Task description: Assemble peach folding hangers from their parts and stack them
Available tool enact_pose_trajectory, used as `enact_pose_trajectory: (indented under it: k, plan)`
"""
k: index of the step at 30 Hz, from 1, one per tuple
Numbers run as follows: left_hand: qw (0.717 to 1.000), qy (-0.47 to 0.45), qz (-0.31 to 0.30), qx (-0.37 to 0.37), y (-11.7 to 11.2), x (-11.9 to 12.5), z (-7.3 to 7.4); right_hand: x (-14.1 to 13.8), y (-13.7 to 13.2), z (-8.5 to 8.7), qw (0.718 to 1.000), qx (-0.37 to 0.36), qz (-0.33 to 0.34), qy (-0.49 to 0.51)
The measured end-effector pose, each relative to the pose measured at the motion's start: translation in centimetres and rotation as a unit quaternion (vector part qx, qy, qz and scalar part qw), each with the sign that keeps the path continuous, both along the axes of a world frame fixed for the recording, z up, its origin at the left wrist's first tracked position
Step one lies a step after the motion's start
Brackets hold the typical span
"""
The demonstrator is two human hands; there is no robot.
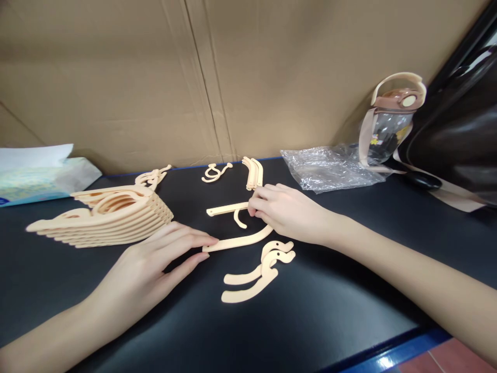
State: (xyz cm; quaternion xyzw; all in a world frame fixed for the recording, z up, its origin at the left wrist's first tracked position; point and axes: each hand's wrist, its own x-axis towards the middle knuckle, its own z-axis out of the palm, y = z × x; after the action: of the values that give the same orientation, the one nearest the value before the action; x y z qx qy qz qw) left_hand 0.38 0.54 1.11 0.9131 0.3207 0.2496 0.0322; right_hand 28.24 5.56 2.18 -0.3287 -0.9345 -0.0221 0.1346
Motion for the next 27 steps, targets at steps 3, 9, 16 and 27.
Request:
enact_pose_trajectory:
  k: [3, 9, 16, 27]
  plan:
    - [1.000, 0.004, -0.003, 0.002, -0.06, 0.04, -0.02, -0.10, -0.06, -0.07, 1.000, 0.001, -0.008, -0.002]
    - [1.000, 0.013, -0.005, 0.002, 0.01, -0.02, -0.11, -0.28, -0.41, 0.28, 1.000, -0.014, -0.014, 0.003]
    - [1.000, 0.011, -0.014, 0.000, 0.01, -0.12, -0.27, -0.50, -0.71, 0.56, 0.999, -0.031, -0.039, 0.022]
    - [1.000, 0.002, -0.013, 0.005, -0.11, -0.08, -0.54, -0.53, -0.85, 0.58, 0.998, -0.026, -0.053, 0.009]
